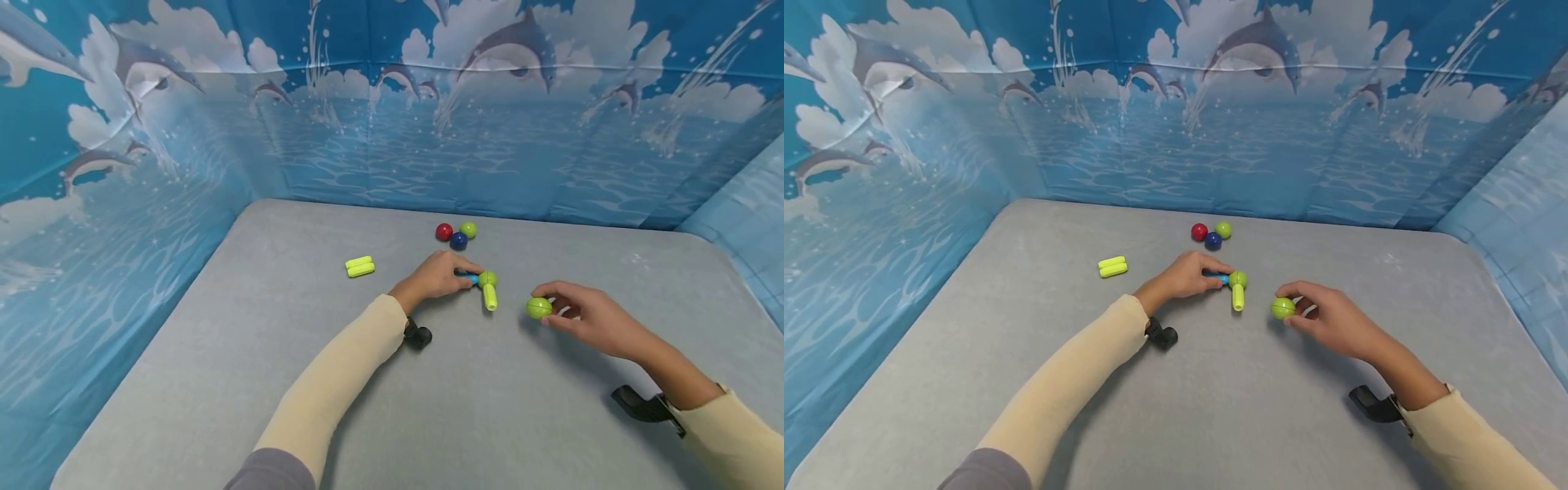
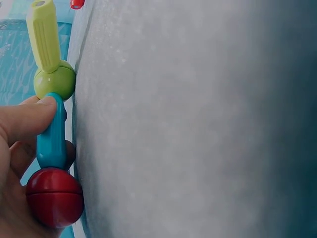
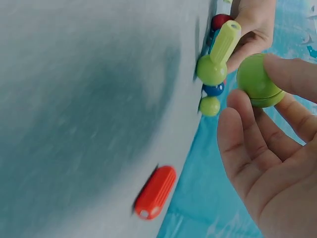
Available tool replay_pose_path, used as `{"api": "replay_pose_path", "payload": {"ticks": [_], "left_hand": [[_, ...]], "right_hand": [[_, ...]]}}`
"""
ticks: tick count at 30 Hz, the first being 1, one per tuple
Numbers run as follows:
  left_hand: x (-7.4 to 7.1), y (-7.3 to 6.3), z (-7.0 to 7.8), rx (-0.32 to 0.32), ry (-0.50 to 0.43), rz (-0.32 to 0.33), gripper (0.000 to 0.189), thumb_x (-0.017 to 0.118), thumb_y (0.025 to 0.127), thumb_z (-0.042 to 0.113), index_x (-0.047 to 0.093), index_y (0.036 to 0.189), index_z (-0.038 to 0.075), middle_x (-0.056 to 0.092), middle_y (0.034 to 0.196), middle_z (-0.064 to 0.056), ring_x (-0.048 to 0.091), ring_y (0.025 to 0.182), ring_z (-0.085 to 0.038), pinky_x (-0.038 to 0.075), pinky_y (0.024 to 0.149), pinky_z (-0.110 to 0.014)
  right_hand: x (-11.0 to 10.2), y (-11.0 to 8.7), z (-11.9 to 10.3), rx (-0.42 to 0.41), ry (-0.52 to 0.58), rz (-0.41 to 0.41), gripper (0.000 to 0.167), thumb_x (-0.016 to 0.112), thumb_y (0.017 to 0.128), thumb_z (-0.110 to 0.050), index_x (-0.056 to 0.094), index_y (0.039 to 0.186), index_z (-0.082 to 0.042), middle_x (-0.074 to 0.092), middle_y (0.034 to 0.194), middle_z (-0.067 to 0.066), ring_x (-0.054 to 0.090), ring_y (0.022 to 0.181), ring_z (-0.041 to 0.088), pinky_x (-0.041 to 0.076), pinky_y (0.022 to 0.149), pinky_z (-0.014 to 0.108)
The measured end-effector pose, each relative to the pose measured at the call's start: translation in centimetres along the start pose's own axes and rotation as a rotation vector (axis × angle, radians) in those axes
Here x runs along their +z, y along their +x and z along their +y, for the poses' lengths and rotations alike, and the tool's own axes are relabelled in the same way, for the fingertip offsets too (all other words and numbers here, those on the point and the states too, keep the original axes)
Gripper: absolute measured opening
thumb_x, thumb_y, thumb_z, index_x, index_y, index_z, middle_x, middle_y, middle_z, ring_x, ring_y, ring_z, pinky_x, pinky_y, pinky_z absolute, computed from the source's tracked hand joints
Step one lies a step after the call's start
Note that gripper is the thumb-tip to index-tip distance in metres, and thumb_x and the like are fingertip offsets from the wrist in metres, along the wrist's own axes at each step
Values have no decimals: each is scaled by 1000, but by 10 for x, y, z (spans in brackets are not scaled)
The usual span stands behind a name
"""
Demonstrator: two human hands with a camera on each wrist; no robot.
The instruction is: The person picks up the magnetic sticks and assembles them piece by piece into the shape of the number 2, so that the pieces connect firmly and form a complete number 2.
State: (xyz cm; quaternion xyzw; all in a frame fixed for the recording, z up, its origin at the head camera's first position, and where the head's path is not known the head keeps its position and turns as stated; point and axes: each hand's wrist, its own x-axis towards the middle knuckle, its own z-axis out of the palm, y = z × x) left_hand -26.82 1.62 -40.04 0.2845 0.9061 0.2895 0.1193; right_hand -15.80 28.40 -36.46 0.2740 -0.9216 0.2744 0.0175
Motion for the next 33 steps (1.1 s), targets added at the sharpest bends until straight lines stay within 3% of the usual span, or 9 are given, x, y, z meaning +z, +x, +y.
{"api": "replay_pose_path", "payload": {"ticks": [14, 27, 33], "left_hand": [[-1, -1, 1, -7, 6, -7, 36, 67, 96, 23, 66, 131, 28, 64, 137, 4, 56, 131, -10, 46, 107, -29], [2, 1, 2, -13, 13, 0, 36, 67, 95, 24, 66, 131, 29, 64, 137, 4, 56, 131, -10, 46, 108, -30], [1, 0, 3, -6, 14, 13, 35, 68, 95, 24, 67, 130, 29, 65, 136, 5, 57, 130, -9, 47, 107, -29]], "right_hand": [[0, -9, 4, 35, 7, 0, 35, 73, 88, -6, 64, 121, -10, 68, 114, 3, 58, 91, -9, 55, 71, 21], [14, -6, -6, -31, 6, -17, 41, 77, 81, 0, 64, 119, -8, 67, 112, 4, 61, 88, -4, 57, 71, 23], [21, 1, -18, -30, 56, -60, 43, 80, 79, -3, 64, 119, -6, 67, 113, 7, 63, 86, 3, 57, 74, 23]]}}
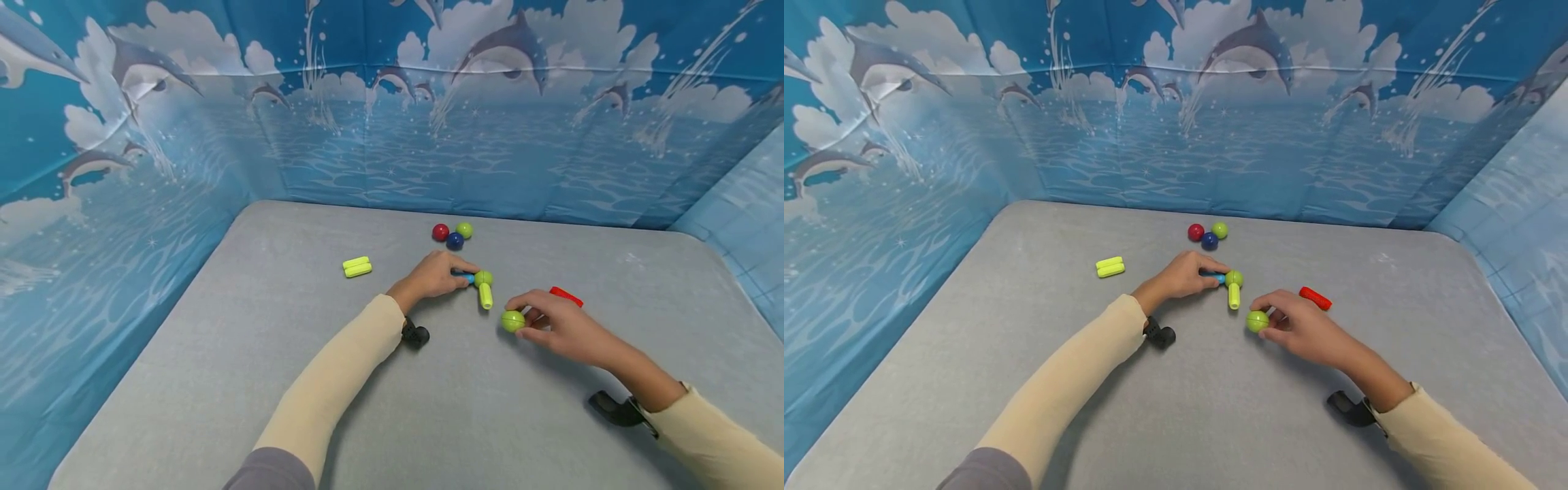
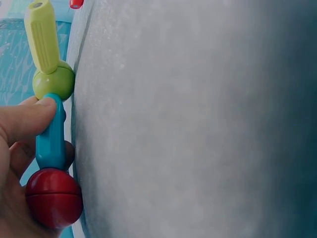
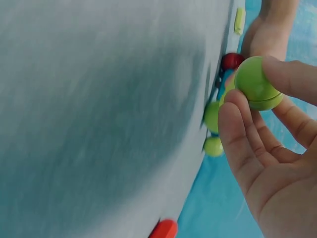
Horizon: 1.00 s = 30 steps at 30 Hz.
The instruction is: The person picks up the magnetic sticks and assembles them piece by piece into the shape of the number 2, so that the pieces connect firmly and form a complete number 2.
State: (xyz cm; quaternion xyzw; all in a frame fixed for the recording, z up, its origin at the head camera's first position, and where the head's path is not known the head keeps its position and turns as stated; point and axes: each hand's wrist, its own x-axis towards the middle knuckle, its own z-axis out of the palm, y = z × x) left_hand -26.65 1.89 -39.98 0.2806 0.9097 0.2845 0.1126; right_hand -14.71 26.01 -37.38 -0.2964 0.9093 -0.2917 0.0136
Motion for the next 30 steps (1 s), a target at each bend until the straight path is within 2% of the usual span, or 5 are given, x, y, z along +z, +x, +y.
{"api": "replay_pose_path", "payload": {"ticks": [15, 30], "left_hand": [[-1, -1, -1, 33, 7, 9, 34, 67, 95, 24, 68, 129, 28, 66, 134, 3, 60, 125, -10, 49, 101, -27], [0, -2, 0, 26, -3, 10, 34, 67, 95, 24, 68, 129, 28, 66, 134, 3, 60, 125, -10, 49, 102, -28]], "right_hand": [[16, 19, -9, 49, 5, -46, 40, 79, 82, -9, 65, 119, -8, 69, 112, 6, 65, 86, 6, 56, 74, 22], [19, 26, -9, 92, -18, -23, 35, 79, 84, -17, 67, 116, -10, 70, 111, 5, 66, 84, 9, 55, 72, 22]]}}
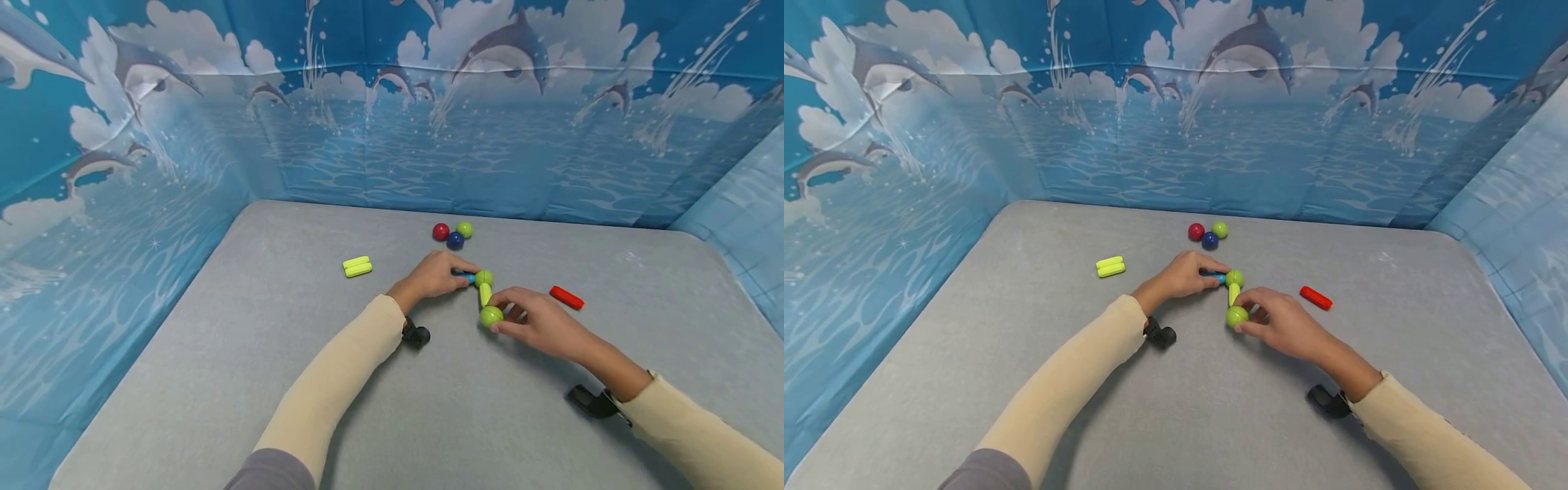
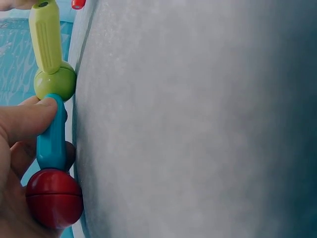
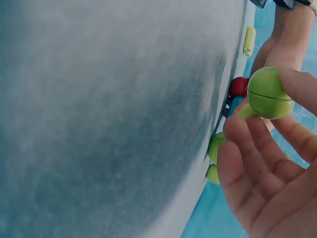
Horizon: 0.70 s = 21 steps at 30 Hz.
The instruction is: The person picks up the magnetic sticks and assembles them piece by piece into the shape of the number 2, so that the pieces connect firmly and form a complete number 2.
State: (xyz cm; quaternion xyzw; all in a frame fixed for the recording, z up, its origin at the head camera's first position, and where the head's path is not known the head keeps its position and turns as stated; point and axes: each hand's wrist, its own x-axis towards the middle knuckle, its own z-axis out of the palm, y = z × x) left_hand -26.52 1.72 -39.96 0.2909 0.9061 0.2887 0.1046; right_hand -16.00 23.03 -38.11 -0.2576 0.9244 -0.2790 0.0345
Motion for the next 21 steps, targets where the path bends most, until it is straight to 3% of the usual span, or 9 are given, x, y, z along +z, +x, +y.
{"api": "replay_pose_path", "payload": {"ticks": [21], "left_hand": [[1, 3, 0, 4, 9, 0, 34, 68, 94, 23, 69, 128, 28, 67, 133, 5, 60, 125, -9, 49, 103, -28]], "right_hand": [[1, 0, 3, 9, 5, -22, 34, 80, 83, -17, 64, 113, -11, 67, 110, 7, 62, 79, 7, 52, 67, 21]]}}
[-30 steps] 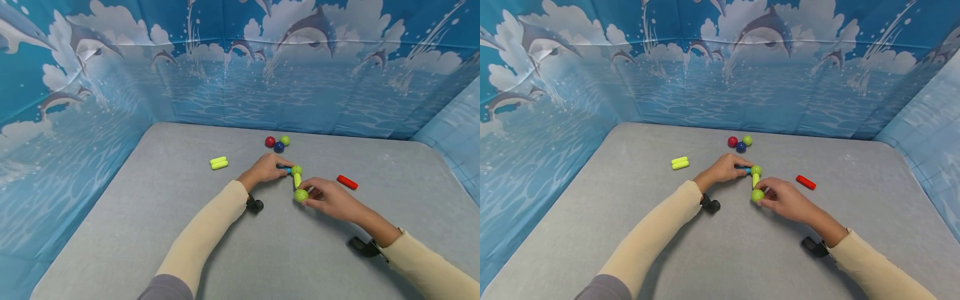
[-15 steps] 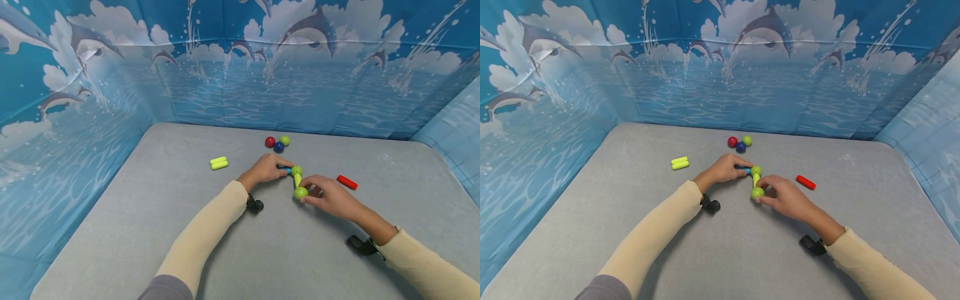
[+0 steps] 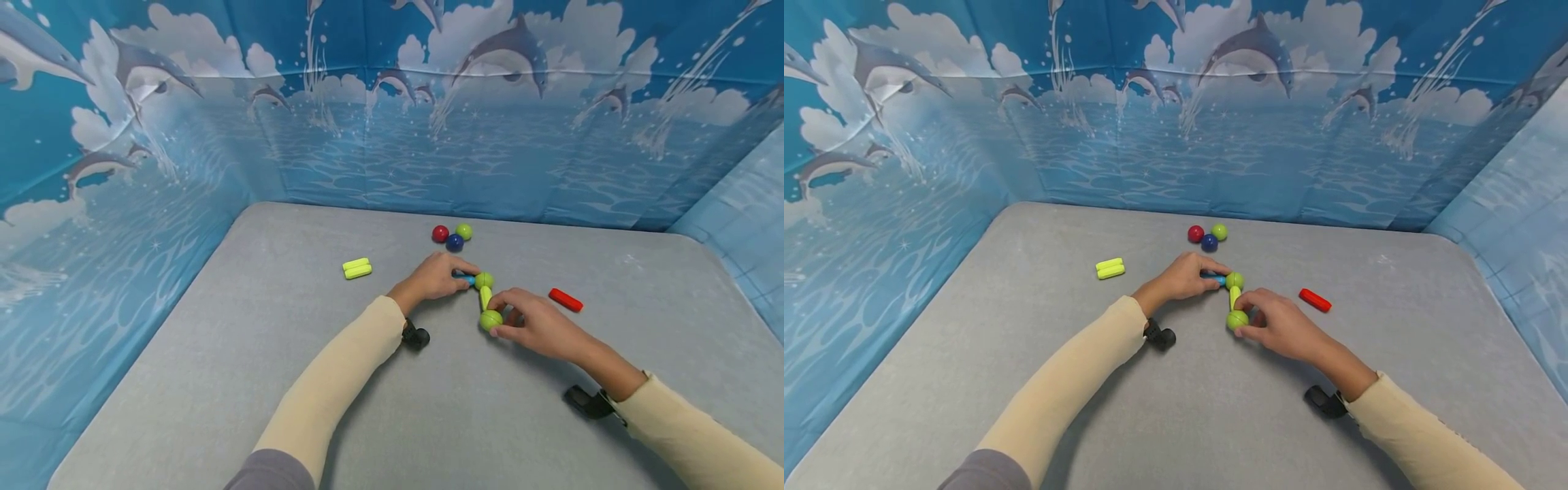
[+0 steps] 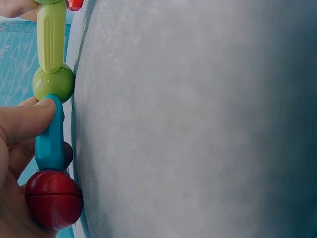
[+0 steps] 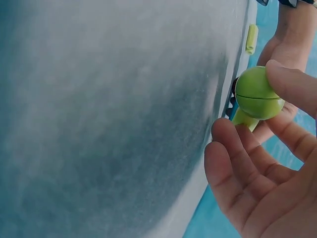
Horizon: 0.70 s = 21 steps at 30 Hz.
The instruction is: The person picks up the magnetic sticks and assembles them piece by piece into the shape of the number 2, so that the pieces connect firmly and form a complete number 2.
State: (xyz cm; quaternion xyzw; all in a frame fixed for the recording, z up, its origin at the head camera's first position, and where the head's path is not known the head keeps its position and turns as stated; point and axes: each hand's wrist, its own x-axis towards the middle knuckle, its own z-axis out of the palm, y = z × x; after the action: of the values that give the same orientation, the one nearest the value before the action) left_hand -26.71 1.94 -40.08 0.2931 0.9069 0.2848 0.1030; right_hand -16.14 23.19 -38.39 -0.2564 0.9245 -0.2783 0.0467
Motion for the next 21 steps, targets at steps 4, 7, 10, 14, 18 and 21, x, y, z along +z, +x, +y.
{"api": "replay_pose_path", "payload": {"ticks": [4, 7, 10, 14, 18, 21], "left_hand": [[1, 1, 0, 3, -2, 9, 33, 68, 95, 22, 69, 127, 25, 67, 133, 5, 59, 126, -10, 49, 104, -29], [0, 2, 1, -3, -5, 18, 32, 67, 95, 22, 69, 127, 23, 67, 133, 5, 60, 126, -11, 49, 104, -30], [-1, 4, 1, -11, -4, 34, 31, 67, 95, 22, 70, 126, 22, 68, 131, 6, 60, 124, -11, 49, 104, -29], [-1, 7, 0, -8, -3, 42, 30, 67, 95, 21, 71, 125, 23, 69, 129, 6, 60, 124, -10, 49, 103, -28], [-3, 10, 0, -5, -10, 39, 30, 67, 95, 21, 71, 125, 22, 69, 129, 6, 60, 124, -11, 49, 104, -29], [-4, 11, -1, -13, -13, 41, 30, 67, 95, 21, 71, 124, 23, 69, 129, 6, 60, 124, -11, 48, 104, -30]], "right_hand": [[0, 2, 1, 19, 11, -12, 34, 80, 84, -18, 64, 113, -11, 66, 110, 8, 62, 80, 8, 52, 67, 20], [0, 3, 3, 29, 15, -18, 34, 80, 84, -17, 64, 113, -10, 65, 111, 8, 61, 80, 8, 52, 67, 20], [0, 5, 5, 38, 15, -26, 34, 79, 84, -15, 63, 113, -9, 65, 111, 9, 61, 80, 9, 52, 67, 21], [-1, 9, 8, 47, 15, -52, 34, 78, 85, -14, 62, 115, -8, 65, 112, 10, 61, 80, 9, 52, 68, 21], [-2, 12, 10, 43, 22, -81, 36, 76, 86, -13, 60, 119, -7, 65, 115, 11, 63, 83, 11, 53, 69, 22], [-2, 14, 10, 32, 20, -80, 37, 75, 87, -13, 61, 120, -8, 66, 116, 11, 64, 85, 11, 53, 70, 23]]}}
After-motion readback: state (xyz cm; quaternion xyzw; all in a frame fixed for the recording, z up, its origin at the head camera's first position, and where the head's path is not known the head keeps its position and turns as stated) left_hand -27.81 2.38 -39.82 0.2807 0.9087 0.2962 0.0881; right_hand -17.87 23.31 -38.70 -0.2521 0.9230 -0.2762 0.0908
